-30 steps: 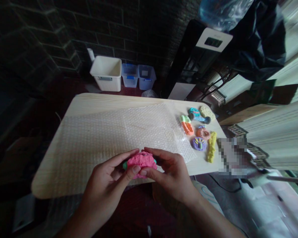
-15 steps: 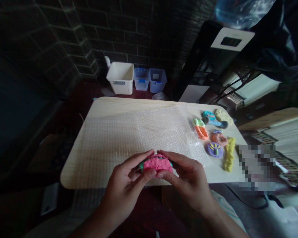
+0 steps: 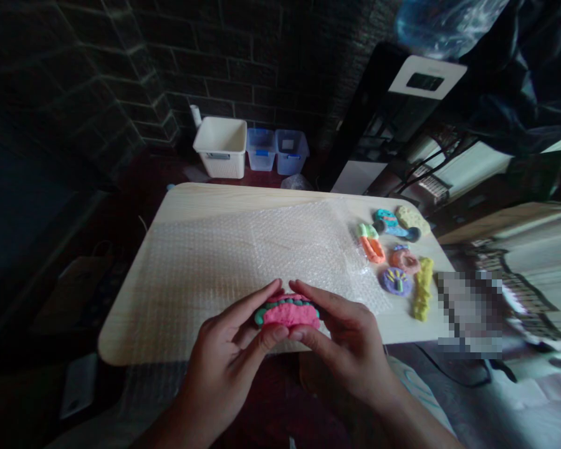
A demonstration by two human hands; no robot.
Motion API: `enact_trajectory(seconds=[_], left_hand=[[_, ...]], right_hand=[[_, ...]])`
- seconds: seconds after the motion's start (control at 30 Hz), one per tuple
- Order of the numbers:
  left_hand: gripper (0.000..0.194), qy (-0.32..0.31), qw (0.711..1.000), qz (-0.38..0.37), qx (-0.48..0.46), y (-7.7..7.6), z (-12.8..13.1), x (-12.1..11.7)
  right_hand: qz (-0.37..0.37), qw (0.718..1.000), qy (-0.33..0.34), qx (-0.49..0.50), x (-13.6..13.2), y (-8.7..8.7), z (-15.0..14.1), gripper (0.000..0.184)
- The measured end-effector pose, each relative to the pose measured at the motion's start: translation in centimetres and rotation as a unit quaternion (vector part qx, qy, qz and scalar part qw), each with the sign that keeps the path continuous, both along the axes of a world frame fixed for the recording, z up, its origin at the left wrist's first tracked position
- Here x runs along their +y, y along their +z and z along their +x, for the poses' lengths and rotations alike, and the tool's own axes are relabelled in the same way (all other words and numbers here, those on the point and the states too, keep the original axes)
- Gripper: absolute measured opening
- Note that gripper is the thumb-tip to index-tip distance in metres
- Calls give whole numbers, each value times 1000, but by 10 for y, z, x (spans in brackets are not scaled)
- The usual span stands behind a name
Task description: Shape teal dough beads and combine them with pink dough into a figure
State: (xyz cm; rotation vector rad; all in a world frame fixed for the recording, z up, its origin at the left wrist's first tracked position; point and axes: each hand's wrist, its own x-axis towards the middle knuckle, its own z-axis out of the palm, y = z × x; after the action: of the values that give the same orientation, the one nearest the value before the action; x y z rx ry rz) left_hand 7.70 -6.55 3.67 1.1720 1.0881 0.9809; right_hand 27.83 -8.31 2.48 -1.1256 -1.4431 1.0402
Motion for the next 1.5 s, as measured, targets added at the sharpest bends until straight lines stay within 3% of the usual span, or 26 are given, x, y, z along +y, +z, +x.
enact_trajectory(seconds=[0.1, 0.23, 0.57, 1.07, 1.3, 1.5], left_hand=[[35, -16, 999, 16, 27, -2, -2, 1], [31, -35, 999, 16, 38, 1, -4, 3], [29, -45, 998, 17, 42, -1, -7, 4], [30, -30, 995, 93, 16, -4, -3, -1], [40, -13, 998, 64, -9, -4, -1, -5], [37, 2, 998, 62, -11, -2, 0, -4]], right_hand=[[38, 999, 17, -14, 2, 4, -1, 54], [32, 998, 43, -16, 4, 9, 0, 45], [24, 998, 55, -6, 3, 9, 1, 47], [46, 998, 35, -31, 5, 8, 0, 48], [-7, 1000, 6, 24, -4, 0, -1, 67], [-14, 999, -9, -31, -5, 3, 1, 57]])
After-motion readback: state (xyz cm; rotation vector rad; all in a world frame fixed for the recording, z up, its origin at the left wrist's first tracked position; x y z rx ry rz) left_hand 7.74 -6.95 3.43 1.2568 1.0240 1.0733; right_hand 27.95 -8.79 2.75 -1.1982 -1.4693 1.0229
